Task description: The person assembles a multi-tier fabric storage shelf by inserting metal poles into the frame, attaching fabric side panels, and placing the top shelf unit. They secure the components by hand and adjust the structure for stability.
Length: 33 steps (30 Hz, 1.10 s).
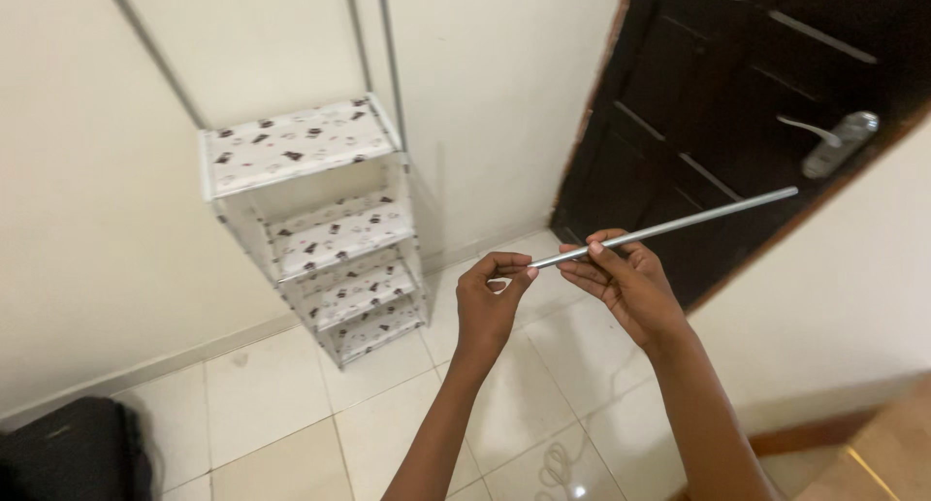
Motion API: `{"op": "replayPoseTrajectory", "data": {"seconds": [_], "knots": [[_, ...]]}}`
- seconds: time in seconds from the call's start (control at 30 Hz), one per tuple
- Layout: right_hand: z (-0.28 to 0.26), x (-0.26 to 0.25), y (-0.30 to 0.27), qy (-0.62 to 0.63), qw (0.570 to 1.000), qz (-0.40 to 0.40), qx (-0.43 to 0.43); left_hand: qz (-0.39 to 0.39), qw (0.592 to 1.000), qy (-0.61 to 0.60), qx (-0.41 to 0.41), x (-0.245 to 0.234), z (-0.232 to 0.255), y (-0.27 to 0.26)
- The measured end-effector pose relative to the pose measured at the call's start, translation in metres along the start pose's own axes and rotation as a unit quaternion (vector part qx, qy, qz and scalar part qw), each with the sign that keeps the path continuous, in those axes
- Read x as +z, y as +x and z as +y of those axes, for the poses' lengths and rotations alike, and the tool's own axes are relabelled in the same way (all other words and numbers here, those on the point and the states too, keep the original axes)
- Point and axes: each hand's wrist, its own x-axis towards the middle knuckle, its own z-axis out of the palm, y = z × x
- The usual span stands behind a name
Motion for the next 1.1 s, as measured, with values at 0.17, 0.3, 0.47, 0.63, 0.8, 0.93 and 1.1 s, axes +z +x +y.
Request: {"op": "replayPoseTrajectory", "data": {"seconds": [0.17, 0.3, 0.47, 0.63, 0.8, 0.93, 1.1], "knots": [[0.041, 0.099, 0.044, 0.021, 0.995, -0.084, 0.04, 0.085, 0.993, 0.082, 0.005, -0.108, -0.001, 0.022], [0.063, 0.158, 0.072, 0.061, 0.987, -0.126, 0.078, 0.144, 0.984, 0.099, 0.019, -0.166, 0.001, 0.035], [0.082, 0.225, 0.115, 0.022, 0.981, -0.176, 0.085, 0.199, 0.972, 0.127, 0.012, -0.227, -0.001, 0.059], [0.104, 0.294, 0.172, -0.067, 0.969, -0.228, 0.059, 0.241, 0.963, 0.121, -0.027, -0.286, -0.014, 0.093], [0.135, 0.364, 0.232, -0.105, 0.947, -0.296, 0.061, 0.282, 0.954, 0.104, 0.017, -0.35, -0.03, 0.129], [0.17, 0.4, 0.282, -0.162, 0.93, -0.327, 0.034, 0.361, 0.922, 0.118, -0.078, -0.392, -0.059, 0.151], [0.219, 0.439, 0.326, -0.226, 0.908, -0.343, -0.08, 0.398, 0.889, 0.194, -0.117, -0.415, -0.106, 0.175]]}}
